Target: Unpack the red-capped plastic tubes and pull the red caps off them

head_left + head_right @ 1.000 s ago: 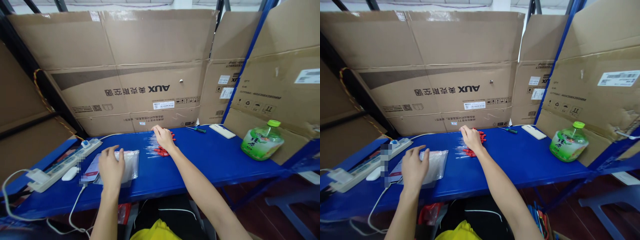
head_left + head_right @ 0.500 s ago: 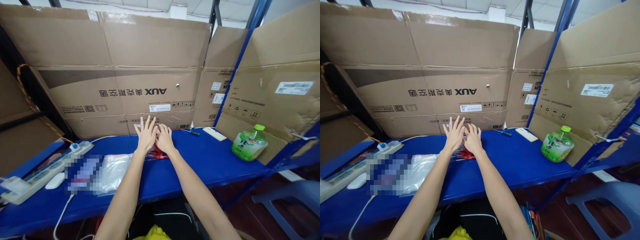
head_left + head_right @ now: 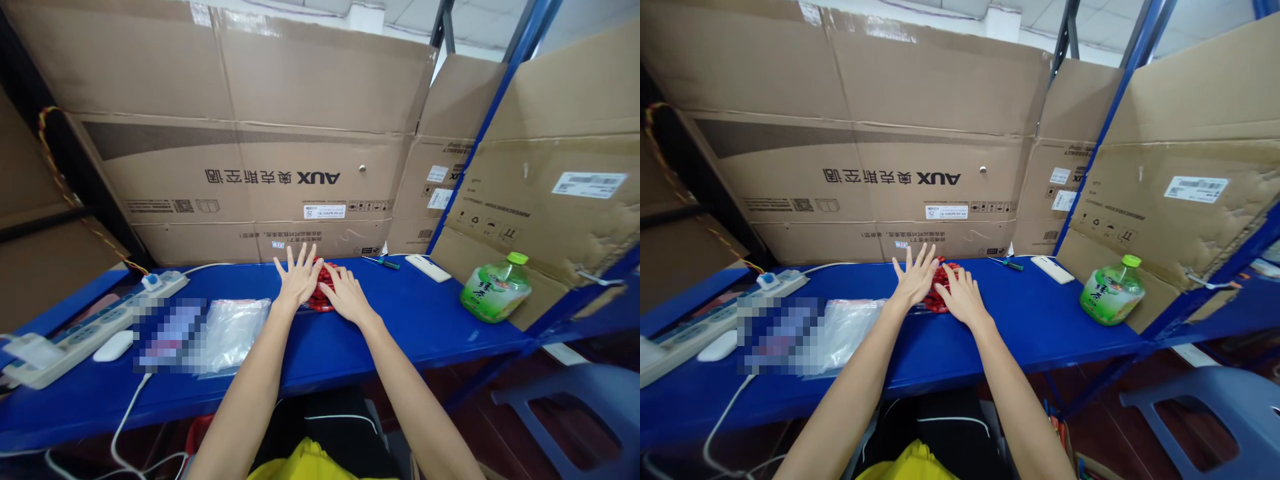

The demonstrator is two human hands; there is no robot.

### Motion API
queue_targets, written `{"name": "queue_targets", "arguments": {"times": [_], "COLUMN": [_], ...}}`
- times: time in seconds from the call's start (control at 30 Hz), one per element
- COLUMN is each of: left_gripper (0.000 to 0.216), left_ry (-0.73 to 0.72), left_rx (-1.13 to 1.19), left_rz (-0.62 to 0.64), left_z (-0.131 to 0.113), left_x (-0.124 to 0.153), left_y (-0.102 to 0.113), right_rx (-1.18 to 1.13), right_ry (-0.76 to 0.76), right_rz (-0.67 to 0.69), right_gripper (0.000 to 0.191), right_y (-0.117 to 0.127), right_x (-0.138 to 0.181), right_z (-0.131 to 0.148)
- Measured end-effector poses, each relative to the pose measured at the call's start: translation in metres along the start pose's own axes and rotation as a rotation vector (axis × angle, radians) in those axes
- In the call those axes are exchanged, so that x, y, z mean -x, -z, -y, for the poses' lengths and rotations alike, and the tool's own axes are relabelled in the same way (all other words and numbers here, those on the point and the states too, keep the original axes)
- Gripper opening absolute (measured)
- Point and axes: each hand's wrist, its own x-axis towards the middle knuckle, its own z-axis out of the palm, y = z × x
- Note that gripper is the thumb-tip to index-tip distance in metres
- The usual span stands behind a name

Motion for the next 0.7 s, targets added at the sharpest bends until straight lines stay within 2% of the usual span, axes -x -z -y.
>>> {"name": "queue_targets", "arguments": {"times": [0.07,0.17,0.27,0.33,0.4,0.53,0.63,0.7], "left_gripper": [0.064,0.057,0.051,0.045,0.044,0.052,0.047,0.042], "left_ry": [-0.033,-0.167,-0.307,-0.366,-0.374,-0.35,-0.377,-0.408], "left_rx": [-0.011,-0.001,0.045,0.053,0.068,0.089,0.088,0.085], "left_rz": [0.023,0.03,0.007,0.01,-0.02,-0.117,-0.109,-0.096], "left_z": [-0.007,-0.015,-0.018,-0.016,-0.012,-0.007,-0.008,-0.009], "left_x": [0.006,0.026,0.054,0.072,0.086,0.1,0.103,0.104], "left_y": [0.002,0.009,0.018,0.021,0.021,0.016,0.012,0.01], "right_rx": [-0.023,-0.125,-0.195,-0.232,-0.293,-0.462,-0.551,-0.582], "right_ry": [-0.026,-0.064,-0.018,0.003,-0.007,-0.003,0.019,0.053], "right_rz": [-0.027,-0.026,0.0,-0.009,-0.053,-0.224,-0.312,-0.306], "right_gripper": [0.062,0.055,0.024,0.013,0.014,0.016,0.016,0.016], "right_y": [0.006,0.008,0.005,0.003,0.002,0.006,0.011,0.013], "right_x": [0.021,0.044,0.053,0.054,0.054,0.057,0.062,0.064], "right_z": [-0.002,-0.011,-0.021,-0.025,-0.025,-0.017,-0.01,-0.006]}}
